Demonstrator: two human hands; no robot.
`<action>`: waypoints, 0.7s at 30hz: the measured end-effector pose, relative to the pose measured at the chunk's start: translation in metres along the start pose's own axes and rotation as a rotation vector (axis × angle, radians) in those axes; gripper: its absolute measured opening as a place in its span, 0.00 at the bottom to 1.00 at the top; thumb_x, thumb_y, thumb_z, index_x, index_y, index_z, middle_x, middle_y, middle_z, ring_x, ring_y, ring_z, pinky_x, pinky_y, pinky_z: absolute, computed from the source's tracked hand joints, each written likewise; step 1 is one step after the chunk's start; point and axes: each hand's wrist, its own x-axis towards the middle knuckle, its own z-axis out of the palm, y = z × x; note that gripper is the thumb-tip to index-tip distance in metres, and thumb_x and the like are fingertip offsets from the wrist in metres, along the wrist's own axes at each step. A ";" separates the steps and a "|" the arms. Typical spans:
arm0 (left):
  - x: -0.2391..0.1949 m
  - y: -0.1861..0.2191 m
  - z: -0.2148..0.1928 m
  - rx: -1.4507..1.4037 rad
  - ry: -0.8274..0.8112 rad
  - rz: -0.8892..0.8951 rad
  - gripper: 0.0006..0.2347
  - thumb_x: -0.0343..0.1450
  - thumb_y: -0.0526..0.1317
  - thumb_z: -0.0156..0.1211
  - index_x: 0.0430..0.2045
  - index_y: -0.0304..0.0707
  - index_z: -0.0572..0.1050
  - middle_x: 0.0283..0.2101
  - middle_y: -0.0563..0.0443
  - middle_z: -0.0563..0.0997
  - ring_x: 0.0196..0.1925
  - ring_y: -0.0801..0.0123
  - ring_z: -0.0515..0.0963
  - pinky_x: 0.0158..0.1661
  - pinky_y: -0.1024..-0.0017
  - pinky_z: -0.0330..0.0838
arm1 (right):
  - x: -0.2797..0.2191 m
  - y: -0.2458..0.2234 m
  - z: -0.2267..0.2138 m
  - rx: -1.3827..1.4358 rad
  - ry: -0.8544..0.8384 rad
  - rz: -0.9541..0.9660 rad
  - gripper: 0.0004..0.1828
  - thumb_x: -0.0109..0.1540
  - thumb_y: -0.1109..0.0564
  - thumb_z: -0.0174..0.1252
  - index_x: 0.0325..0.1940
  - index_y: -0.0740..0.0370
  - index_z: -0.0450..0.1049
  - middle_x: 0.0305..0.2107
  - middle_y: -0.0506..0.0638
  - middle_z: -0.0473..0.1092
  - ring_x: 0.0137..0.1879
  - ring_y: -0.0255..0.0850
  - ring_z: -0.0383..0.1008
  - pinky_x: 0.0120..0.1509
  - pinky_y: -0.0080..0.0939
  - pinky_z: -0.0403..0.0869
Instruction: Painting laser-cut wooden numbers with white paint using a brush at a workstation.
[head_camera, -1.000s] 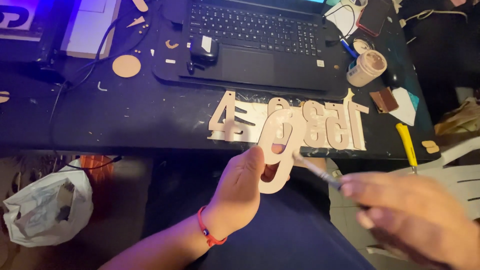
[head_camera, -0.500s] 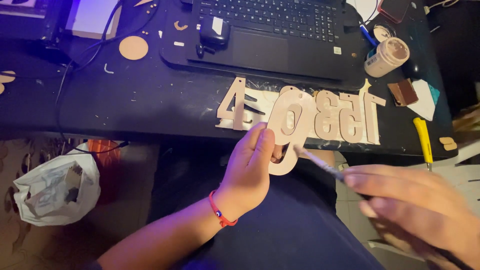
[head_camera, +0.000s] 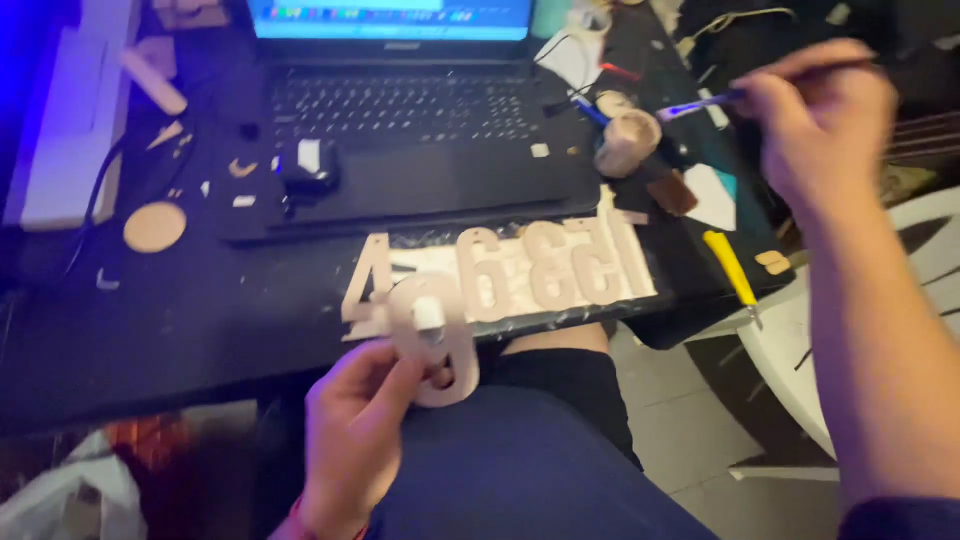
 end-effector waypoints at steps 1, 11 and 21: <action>-0.001 -0.004 -0.003 0.037 0.098 -0.041 0.05 0.64 0.34 0.66 0.28 0.31 0.85 0.28 0.47 0.88 0.31 0.73 0.83 0.36 0.76 0.77 | 0.018 0.018 0.007 -0.039 -0.004 0.144 0.10 0.71 0.67 0.64 0.45 0.61 0.69 0.33 0.55 0.75 0.39 0.37 0.80 0.41 0.30 0.78; -0.004 -0.009 -0.029 -0.124 0.309 0.030 0.07 0.63 0.25 0.64 0.32 0.22 0.81 0.31 0.38 0.84 0.33 0.65 0.80 0.39 0.69 0.76 | 0.041 0.013 0.053 -0.338 -0.276 0.386 0.01 0.70 0.59 0.56 0.45 0.58 0.70 0.35 0.51 0.73 0.40 0.39 0.72 0.45 0.41 0.71; -0.002 -0.019 -0.042 -0.272 0.363 0.022 0.06 0.60 0.23 0.63 0.28 0.22 0.76 0.28 0.31 0.82 0.28 0.52 0.83 0.35 0.58 0.84 | 0.041 0.036 0.062 -0.073 -0.112 0.610 0.01 0.70 0.60 0.50 0.45 0.57 0.65 0.37 0.53 0.73 0.39 0.38 0.79 0.43 0.34 0.82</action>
